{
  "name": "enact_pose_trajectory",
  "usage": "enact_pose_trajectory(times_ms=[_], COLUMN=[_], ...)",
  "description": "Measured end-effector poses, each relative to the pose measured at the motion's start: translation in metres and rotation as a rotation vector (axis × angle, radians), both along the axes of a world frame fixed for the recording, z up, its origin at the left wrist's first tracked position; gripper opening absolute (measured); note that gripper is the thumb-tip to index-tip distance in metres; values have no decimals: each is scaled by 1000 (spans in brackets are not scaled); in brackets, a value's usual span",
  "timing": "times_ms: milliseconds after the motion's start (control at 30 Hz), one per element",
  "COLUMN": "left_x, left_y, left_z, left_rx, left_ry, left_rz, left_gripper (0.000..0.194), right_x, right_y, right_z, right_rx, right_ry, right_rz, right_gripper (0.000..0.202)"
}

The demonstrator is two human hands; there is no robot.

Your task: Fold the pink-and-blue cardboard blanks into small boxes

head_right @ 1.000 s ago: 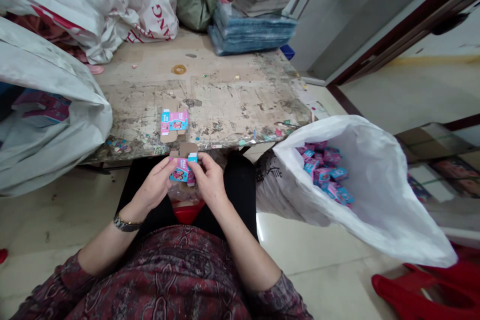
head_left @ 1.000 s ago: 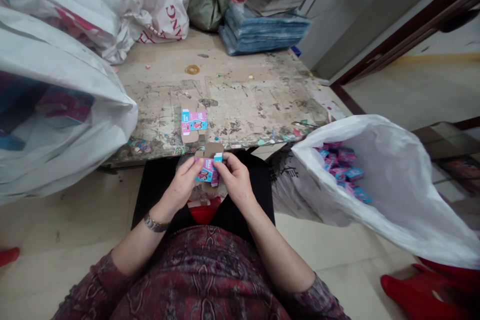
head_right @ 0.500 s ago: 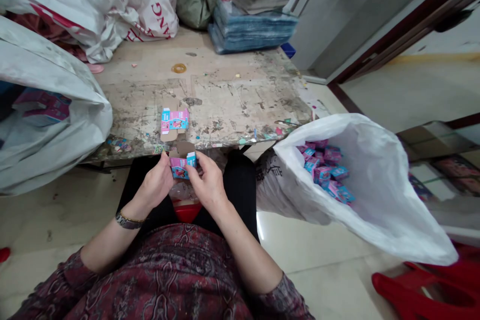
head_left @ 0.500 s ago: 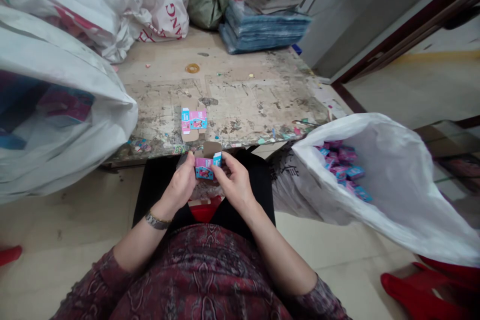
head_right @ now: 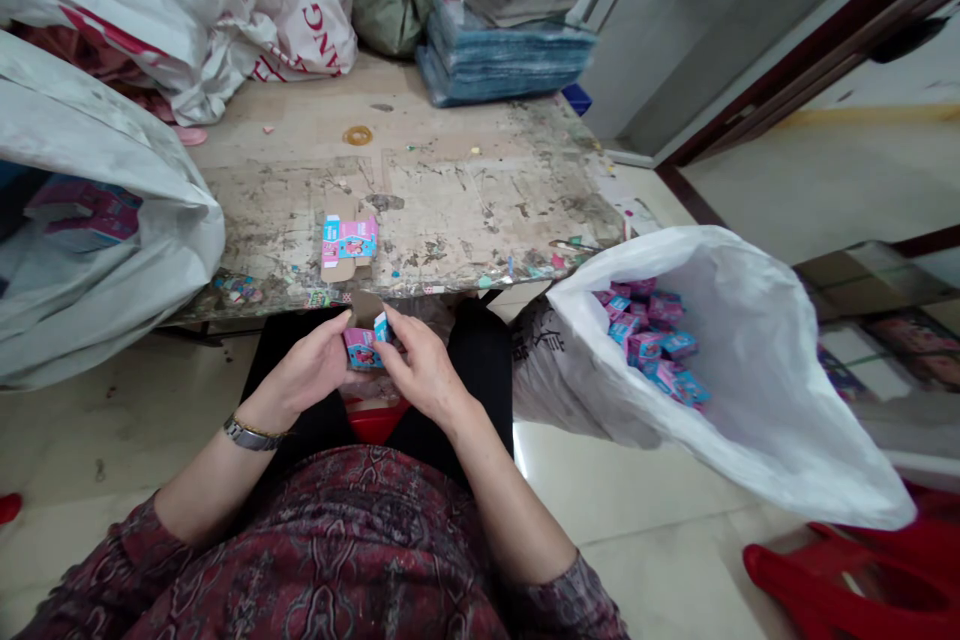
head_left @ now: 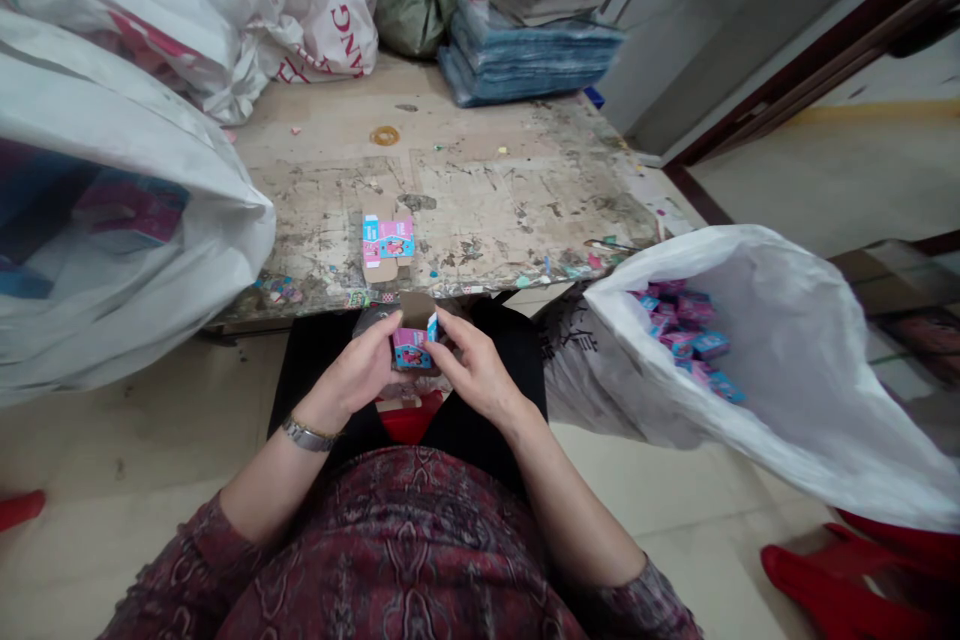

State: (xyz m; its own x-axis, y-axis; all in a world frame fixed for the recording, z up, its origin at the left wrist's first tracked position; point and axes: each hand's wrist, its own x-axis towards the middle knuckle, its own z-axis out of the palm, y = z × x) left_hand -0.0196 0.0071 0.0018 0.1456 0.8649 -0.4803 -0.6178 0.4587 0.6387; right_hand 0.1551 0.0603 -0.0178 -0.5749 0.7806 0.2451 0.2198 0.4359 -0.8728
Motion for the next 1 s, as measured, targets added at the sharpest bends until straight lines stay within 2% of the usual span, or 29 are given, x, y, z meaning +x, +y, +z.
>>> enact_pose_trajectory(times_ms=[267,367,500,667,867,1000], left_x=[-5,-4,-1,7,19,24], left_y=[-1,-1,-1,-2,-2,-3], left_z=[1,1,0,-2,6,7], left_rx=[-58,-56,-83,-127,-51,-28], left_ry=[-64,-91,-63,23,117,210], left_rz=[-132,-142,-55,106,245,304], left_gripper=[42,42,31,21,22,24], right_x=[10,11,8,-4,-19,-24], right_y=[6,5,2,-8,-22,-25], right_z=[7,10,9,1,-7,-7], right_rx=[-30,-57,-134,-291,-563,-695], right_ry=[3,18,13,92,333,400], right_rz=[121,154,133,31,-126,-159], right_gripper=[52,52,51,50,47,49])
